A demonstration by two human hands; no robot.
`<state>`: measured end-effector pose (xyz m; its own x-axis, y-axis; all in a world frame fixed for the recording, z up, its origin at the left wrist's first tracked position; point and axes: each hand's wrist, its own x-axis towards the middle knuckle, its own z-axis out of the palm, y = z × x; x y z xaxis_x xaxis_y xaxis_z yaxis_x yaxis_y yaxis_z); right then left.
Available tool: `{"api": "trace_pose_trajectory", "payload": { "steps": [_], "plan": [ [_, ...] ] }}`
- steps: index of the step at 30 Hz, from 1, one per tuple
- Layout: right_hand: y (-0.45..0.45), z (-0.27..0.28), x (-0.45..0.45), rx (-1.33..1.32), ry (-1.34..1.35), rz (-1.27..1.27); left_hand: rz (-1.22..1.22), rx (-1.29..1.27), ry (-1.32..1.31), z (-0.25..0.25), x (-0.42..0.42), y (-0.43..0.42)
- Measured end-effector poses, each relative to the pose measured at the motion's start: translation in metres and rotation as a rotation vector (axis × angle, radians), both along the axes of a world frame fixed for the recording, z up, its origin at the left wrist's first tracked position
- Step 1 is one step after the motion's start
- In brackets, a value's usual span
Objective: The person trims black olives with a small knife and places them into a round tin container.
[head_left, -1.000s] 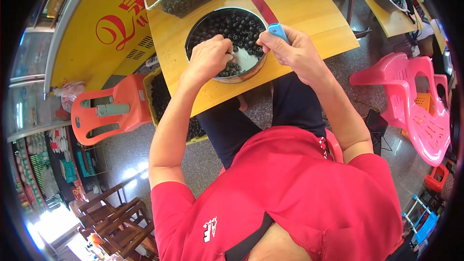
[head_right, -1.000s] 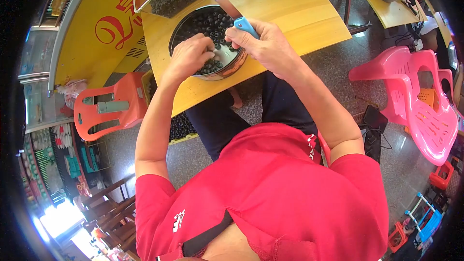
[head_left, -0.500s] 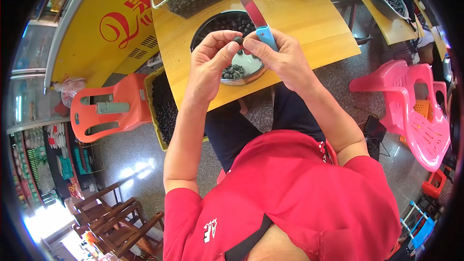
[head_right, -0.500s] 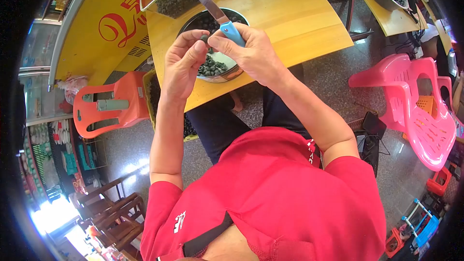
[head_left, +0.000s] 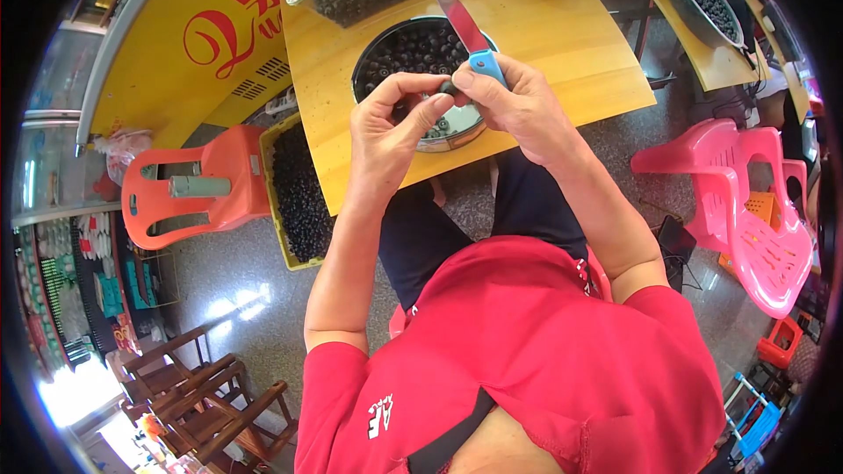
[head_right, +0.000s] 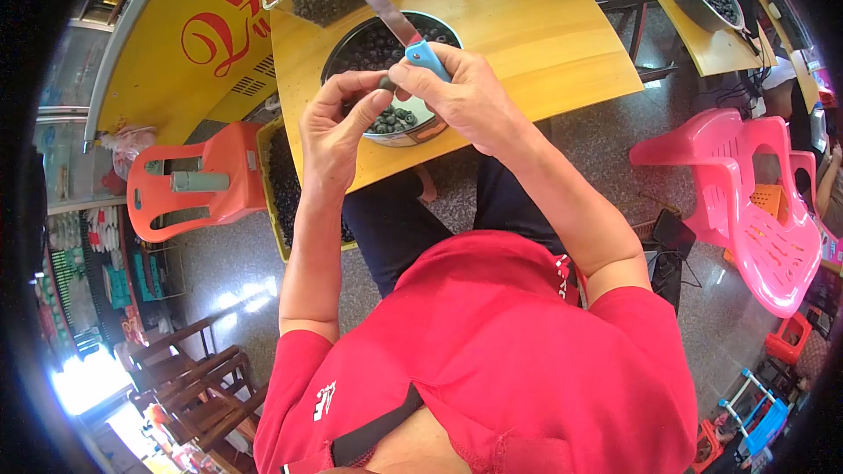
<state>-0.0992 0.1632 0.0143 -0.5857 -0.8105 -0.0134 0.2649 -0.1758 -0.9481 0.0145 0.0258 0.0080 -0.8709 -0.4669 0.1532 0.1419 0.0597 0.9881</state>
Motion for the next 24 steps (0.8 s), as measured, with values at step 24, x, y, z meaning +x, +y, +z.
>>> {"api": "trace_pose_trajectory", "payload": {
  "steps": [24],
  "plan": [
    [-0.003,0.003,0.004,-0.043,0.024,0.028,-0.002,0.514,0.146,-0.007,0.004,0.013]
  ]
}}
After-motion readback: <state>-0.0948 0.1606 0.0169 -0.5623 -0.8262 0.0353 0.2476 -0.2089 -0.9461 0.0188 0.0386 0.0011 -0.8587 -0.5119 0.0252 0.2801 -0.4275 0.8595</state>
